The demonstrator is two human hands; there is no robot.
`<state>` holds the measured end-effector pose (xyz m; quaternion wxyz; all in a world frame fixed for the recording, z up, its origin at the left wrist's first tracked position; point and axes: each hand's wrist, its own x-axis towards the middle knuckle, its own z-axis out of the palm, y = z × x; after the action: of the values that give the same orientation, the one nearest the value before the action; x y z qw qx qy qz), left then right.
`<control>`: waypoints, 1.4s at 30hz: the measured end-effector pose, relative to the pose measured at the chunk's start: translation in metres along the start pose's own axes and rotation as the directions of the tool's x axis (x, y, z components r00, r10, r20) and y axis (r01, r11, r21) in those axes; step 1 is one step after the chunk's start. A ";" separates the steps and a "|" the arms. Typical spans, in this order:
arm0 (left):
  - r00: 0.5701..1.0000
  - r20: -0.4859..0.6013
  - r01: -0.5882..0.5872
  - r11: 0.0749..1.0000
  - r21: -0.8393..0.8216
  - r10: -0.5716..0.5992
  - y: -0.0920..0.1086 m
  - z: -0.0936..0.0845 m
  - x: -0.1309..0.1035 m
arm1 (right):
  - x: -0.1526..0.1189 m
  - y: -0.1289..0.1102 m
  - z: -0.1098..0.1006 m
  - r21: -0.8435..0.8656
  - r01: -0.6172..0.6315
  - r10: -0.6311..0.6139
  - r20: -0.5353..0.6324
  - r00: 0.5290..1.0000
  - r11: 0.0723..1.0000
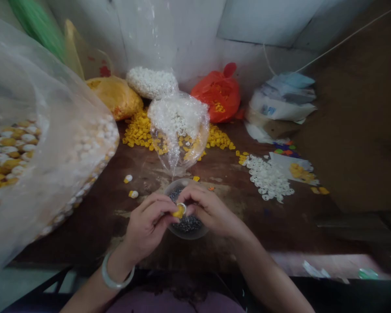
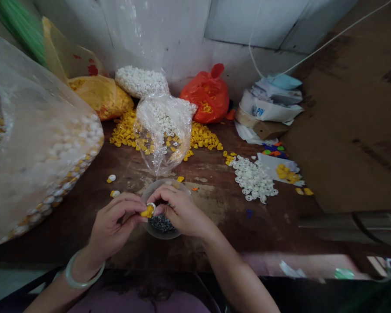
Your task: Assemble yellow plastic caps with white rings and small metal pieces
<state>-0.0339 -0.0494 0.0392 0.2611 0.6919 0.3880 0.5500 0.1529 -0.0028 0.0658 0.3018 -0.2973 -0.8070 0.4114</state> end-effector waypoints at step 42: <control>0.845 -0.111 0.415 0.772 -0.480 -0.523 -0.028 0.005 -0.003 | 0.121 0.071 -0.051 -0.693 -0.458 0.394 -0.265 0.880 0.557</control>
<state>-0.0360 -0.0354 0.0139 0.4912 0.4239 0.4438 0.6181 0.1288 0.1440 0.0598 0.0786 -0.5954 -0.7936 0.0976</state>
